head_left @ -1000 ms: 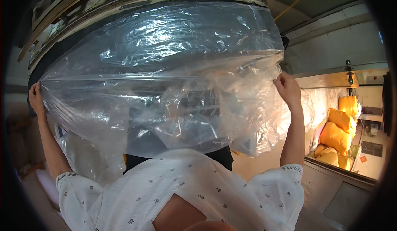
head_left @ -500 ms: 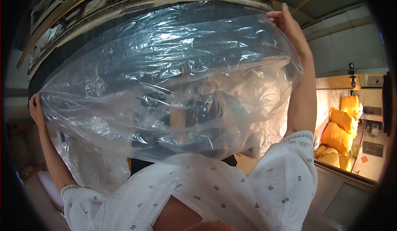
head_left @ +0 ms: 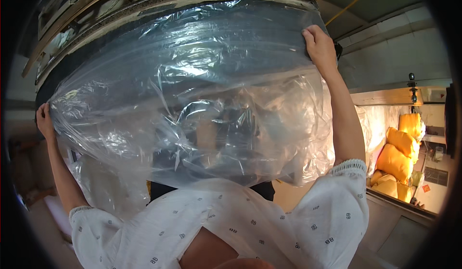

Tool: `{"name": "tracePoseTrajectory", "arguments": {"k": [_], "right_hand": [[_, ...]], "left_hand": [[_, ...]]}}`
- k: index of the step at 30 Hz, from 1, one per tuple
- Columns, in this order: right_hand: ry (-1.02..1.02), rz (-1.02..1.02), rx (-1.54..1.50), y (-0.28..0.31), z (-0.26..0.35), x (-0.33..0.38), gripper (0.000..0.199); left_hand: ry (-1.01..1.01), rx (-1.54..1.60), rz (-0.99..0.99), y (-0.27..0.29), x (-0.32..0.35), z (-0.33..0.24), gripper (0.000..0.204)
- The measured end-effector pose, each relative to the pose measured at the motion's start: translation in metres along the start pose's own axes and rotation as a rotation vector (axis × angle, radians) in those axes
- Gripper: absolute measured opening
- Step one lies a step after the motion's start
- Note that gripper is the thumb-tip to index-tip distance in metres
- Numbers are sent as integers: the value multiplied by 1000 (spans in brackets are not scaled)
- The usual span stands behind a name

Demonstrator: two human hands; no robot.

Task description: Wrapping a large foam or rubber object in clear plastic sheeting at a workbench.

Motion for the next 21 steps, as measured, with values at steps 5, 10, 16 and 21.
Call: {"name": "tracePoseTrajectory", "arguments": {"k": [5, 10, 16, 21], "right_hand": [[-12, 44, 153, -16, -17, -30, 25], [-137, 180, -397, -28, -34, -68, 21], [-2, 69, -69, -36, -27, -81, 14], [268, -192, 121, -35, 41, -16, 12]], "left_hand": [[-13, -26, -3, 6, 2, 8, 33], [54, 6, -8, 8, 4, -1, 35], [20, 68, -14, 26, 7, 11, 33], [89, 2, -151, 111, 25, 50, 34]]}}
Point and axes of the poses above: each hand's wrist, its own x-axis away from the middle knuckle, its own y-axis out of the back of the hand, z = x × y, the point moved 6 cm from there along -x, towards the middle knuckle, and after that the axes turned 2 degrees about x, right-handed, at the moved point
